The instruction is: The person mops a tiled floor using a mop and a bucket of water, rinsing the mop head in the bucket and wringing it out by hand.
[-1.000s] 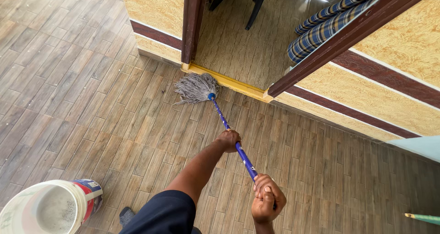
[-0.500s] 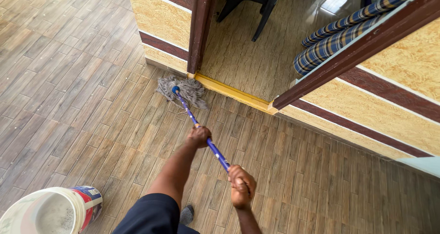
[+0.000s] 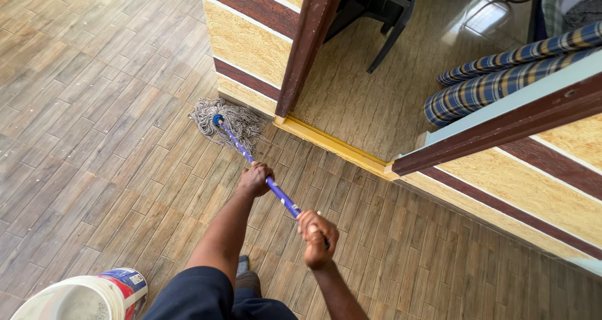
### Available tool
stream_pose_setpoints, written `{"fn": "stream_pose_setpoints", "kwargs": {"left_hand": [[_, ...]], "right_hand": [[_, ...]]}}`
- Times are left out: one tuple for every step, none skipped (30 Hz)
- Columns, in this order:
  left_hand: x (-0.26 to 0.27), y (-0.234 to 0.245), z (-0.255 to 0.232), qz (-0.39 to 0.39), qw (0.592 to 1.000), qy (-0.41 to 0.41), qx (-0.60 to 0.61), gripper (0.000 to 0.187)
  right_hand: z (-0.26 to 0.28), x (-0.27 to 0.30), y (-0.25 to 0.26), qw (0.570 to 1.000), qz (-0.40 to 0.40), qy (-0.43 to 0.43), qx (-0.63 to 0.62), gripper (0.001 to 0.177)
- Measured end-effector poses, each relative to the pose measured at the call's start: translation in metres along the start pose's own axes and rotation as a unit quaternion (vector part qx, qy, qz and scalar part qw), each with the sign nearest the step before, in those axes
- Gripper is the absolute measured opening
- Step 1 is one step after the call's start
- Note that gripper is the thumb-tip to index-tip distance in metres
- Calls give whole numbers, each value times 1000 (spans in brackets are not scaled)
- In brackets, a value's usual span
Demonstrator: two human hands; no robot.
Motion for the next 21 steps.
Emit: {"fn": "stream_pose_setpoints", "kwargs": {"left_hand": [[-11,5,-3,-2,1000,3,0,11],[-21,11,-6,-17,1000,3,2,9],[-25,13,-8,-32,999,3,7,9],[-26,11,-10,-35,999,8,9,9],[-29,8,-13,-26,999,16,10,8],[-29,4,-15,-18,999,24,11,7],[-26,1,-17,-24,999,25,10,7],[-15,-3,-22,-39,998,23,42,5],[-2,-8,-28,-53,996,21,74,4],[5,-14,-35,-58,995,22,73,4],[10,-17,-47,-93,992,3,90,3],[16,-20,-60,-129,986,-17,106,4],[20,-27,-73,-141,984,-13,106,4],[23,-32,-89,-156,980,-32,120,6],[31,-39,-107,-171,975,-45,135,9],[39,-45,-125,-185,973,-37,136,9],[47,-49,-147,-195,970,-46,141,10],[54,-50,-170,-205,966,-55,145,11],[63,-51,-191,-214,965,-47,144,11],[71,-56,-212,-184,973,-25,138,12],[81,-63,-235,-148,980,-6,135,15]], "right_hand": [[-2,-16,4,1000,-6,-5,3,35],[-3,-29,5,1000,-11,-10,6,35],[-1,-37,5,1000,-6,-10,5,35],[1,-42,6,1000,2,-24,4,34],[4,-45,7,999,9,-38,1,33],[11,-42,8,999,13,-38,0,33],[19,-38,7,999,25,-28,18,32],[27,-35,9,999,37,-19,35,32],[35,-33,14,999,40,-16,32,32],[43,-29,21,998,39,-31,37,32],[51,-27,30,997,40,-44,42,31],[61,-25,39,997,46,-40,37,31],[71,-26,52,997,47,-50,36,32],[80,-26,66,997,47,-60,34,32],[91,-24,79,996,63,-56,29,32],[102,-24,96,997,50,-54,23,32],[113,-25,114,998,36,-53,16,33],[125,-27,129,997,52,-51,11,33],[139,-28,147,997,57,-48,7,33],[152,-30,162,997,62,-44,4,33],[166,-31,177,997,69,-44,2,33]]}}
Point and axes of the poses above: each hand's wrist, its own x-axis away from the middle knuckle, its own y-axis out of the back of the hand, z = x × y, the point moved 7 cm from there along -x, towards the middle knuckle, and after that the axes turned 10 degrees about -z, right-handed, at the moved point
